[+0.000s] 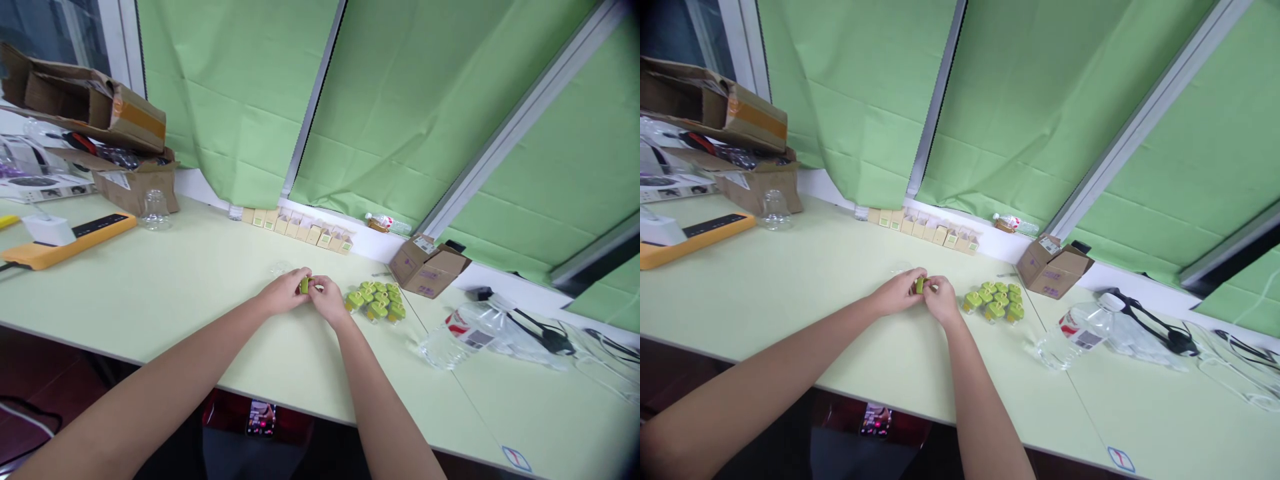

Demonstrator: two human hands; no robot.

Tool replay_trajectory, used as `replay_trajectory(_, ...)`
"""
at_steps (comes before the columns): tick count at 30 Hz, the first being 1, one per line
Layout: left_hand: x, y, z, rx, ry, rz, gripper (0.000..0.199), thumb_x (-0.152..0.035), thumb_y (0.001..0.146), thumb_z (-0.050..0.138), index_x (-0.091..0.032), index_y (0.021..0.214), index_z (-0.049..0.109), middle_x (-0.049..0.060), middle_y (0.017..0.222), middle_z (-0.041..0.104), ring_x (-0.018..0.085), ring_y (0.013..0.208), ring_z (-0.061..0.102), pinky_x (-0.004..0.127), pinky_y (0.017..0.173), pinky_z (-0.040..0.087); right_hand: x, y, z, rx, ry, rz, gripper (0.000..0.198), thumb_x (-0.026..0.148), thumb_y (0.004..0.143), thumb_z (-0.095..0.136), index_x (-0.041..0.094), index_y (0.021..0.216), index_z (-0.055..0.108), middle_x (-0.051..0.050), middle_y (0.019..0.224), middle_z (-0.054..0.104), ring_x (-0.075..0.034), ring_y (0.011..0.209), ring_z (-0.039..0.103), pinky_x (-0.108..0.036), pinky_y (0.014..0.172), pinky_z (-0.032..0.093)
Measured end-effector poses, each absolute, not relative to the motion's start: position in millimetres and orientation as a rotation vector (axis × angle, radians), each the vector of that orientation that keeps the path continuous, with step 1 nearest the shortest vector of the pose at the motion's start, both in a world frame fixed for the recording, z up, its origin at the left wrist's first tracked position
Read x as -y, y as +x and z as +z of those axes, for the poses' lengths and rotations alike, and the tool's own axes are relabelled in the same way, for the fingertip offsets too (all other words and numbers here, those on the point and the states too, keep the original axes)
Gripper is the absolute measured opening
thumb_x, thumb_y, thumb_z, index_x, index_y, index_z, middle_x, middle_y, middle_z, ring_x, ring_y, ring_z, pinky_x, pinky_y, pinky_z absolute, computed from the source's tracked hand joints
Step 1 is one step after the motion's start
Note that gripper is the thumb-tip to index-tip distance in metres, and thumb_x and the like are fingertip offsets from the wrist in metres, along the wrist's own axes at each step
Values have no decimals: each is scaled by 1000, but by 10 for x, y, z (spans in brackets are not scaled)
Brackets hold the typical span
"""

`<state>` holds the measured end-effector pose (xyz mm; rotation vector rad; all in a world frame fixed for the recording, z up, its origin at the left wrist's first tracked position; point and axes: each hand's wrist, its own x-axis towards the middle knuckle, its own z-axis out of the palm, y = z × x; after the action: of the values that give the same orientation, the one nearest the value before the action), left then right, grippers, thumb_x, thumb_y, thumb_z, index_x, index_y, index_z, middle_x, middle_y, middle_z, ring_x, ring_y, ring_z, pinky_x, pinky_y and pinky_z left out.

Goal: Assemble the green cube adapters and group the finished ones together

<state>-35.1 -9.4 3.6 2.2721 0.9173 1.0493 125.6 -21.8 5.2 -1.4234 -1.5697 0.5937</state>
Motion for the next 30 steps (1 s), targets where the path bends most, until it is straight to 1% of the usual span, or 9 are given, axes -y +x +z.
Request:
replay_trajectory(2,83,-352,36,-903,2263,1043,32,-25,78,60,-23,108,50,1,94,60,13,70,54,25,61,40,216,1251,53,1572,-1428,573,18,32,71,55,19,77,65,-6,94,67,-21,89,63,-33,80,50)
replay_trajectory(8,29,-377,15,-911,2136,1075,35,-41,81,62,-23,107,46,0,87,60,14,67,56,26,61,42,222,1289,121,1423,-1393,649,23,41,74,57,19,80,61,-4,85,65,-20,82,60,-32,77,47)
replay_trajectory(12,-23,-393,-47,-935,2079,1126,38,-42,78,65,-23,105,47,2,91,62,15,70,58,27,62,45,221,1313,147,1300,-1328,739,21,40,75,58,19,80,57,-4,85,66,-18,80,60,-31,74,47)
replay_trajectory(16,-66,-375,-96,-947,2029,1168,42,-38,77,66,-23,111,48,3,97,64,15,68,60,29,64,49,218,1326,152,1232,-1267,751,20,37,75,62,20,81,53,-4,88,67,-17,75,62,-30,68,49)
replay_trajectory(18,-87,-365,-110,-950,2042,1226,45,-33,76,66,-23,117,49,5,108,63,16,77,63,30,69,51,212,1335,147,1186,-1235,761,21,35,73,63,21,86,53,-3,84,67,-17,70,64,-30,62,50)
replay_trajectory(20,-111,-361,-122,-944,2084,1277,47,-26,74,66,-22,119,53,8,118,60,19,91,63,31,76,52,202,1343,137,1160,-1216,757,23,34,73,64,21,90,57,-2,82,66,-17,68,65,-31,61,53)
replay_trajectory(23,-140,-363,-138,-927,2132,1290,46,-21,72,65,-21,117,59,9,116,60,23,102,61,33,83,52,188,1351,117,1181,-1221,773,21,33,73,63,19,88,65,-4,83,67,-17,71,66,-34,68,56)
replay_trajectory(27,-142,-361,-145,-914,2106,1290,47,-19,71,65,-21,117,59,9,115,59,22,98,61,32,79,54,173,1352,87,1242,-1251,760,27,36,70,70,17,88,68,-6,85,69,-18,72,65,-34,72,55)
replay_trajectory(30,-124,-355,-134,-903,2081,1278,49,-19,71,64,-21,119,59,9,116,59,21,94,62,31,75,54,171,1348,66,1367,-1269,634,29,40,71,70,17,89,67,-6,87,69,-17,72,63,-32,71,53)
